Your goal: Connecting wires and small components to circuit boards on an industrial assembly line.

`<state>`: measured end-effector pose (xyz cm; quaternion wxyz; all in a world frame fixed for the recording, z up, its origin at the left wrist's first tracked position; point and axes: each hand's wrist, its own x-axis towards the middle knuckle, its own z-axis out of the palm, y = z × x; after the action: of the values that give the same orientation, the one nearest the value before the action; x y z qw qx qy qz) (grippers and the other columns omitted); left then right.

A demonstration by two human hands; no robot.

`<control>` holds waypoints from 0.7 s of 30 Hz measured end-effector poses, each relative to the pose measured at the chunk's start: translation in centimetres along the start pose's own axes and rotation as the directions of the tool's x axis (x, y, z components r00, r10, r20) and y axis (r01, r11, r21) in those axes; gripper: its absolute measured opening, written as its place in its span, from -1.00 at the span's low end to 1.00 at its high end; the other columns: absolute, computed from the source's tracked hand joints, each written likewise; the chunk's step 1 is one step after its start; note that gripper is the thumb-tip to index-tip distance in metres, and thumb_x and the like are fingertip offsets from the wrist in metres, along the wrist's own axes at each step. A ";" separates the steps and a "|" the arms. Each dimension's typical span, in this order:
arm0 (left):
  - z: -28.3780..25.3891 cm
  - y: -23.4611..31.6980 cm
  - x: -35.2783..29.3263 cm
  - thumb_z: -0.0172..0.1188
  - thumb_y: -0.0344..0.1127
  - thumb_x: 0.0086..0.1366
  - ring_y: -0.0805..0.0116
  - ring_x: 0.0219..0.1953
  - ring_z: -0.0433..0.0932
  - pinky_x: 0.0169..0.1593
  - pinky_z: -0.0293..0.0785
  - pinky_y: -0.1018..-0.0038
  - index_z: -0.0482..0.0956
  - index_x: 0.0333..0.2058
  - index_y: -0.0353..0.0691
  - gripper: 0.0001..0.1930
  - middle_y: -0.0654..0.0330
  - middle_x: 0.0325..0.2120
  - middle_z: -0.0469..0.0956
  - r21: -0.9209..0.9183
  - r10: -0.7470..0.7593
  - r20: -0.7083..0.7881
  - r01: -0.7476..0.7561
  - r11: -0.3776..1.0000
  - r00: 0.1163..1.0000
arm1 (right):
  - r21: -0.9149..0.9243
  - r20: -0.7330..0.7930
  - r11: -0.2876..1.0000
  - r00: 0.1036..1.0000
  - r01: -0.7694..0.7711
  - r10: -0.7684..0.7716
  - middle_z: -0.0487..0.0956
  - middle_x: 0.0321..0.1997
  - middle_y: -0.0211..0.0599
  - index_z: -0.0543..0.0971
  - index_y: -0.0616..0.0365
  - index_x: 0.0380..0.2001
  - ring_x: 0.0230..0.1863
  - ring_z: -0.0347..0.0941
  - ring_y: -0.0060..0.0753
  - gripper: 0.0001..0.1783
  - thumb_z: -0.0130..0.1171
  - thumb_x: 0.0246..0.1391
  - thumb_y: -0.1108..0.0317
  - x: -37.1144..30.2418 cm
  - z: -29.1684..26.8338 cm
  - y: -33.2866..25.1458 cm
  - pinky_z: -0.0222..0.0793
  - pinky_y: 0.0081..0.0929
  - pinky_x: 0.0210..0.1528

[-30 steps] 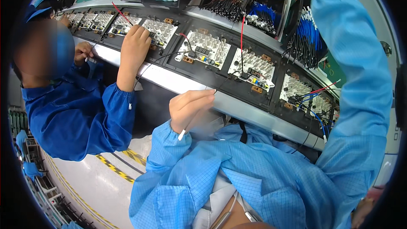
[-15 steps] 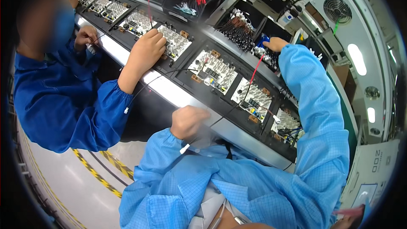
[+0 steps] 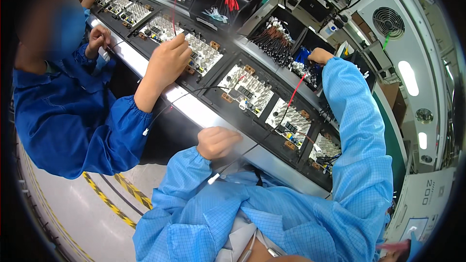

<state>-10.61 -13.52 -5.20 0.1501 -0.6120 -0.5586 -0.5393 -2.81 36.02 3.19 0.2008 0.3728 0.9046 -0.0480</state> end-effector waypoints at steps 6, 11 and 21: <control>-0.5 -0.2 0.2 0.16 -0.48 -0.20 0.48 -0.55 0.50 -0.52 0.41 0.58 0.64 -0.45 -0.14 -0.76 0.34 -0.49 0.62 0.014 0.045 -0.003 -0.045 0.999 0.999 | -0.084 -0.056 0.996 0.998 0.028 -0.033 0.56 -0.65 -0.19 0.65 0.09 -0.70 -0.54 0.48 -0.24 -0.66 0.17 -0.05 0.11 -0.7 -3.8 0.8 0.35 -0.27 -0.37; -0.5 -0.2 0.1 0.17 -0.48 -0.20 0.47 -0.55 0.51 -0.51 0.41 0.57 0.64 -0.45 -0.14 -0.76 0.33 -0.48 0.63 0.013 0.017 0.006 -0.018 1.000 1.000 | -0.048 -0.089 0.996 0.993 0.076 -0.080 0.54 -0.68 -0.19 0.62 0.13 -0.73 -0.57 0.45 -0.26 -0.67 0.11 -0.09 0.15 -1.2 -6.2 1.9 0.32 -0.31 -0.40; -0.3 -0.7 -0.4 0.18 -0.51 -0.20 0.44 -0.54 0.51 -0.49 0.42 0.55 0.63 -0.44 -0.15 -0.75 0.32 -0.46 0.63 0.002 -0.021 0.018 0.021 1.000 1.000 | 0.244 0.015 0.970 1.000 -0.006 0.002 0.26 -0.78 -0.49 0.62 0.17 -0.51 -0.82 0.05 -0.58 -0.76 0.01 0.01 0.30 -4.5 -9.4 0.8 -0.08 -0.48 -0.76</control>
<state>-11.24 -13.72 -5.70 0.1400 -0.6108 -0.5669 -0.5347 -2.46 35.90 13.66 0.1603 0.3961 0.8896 -0.1612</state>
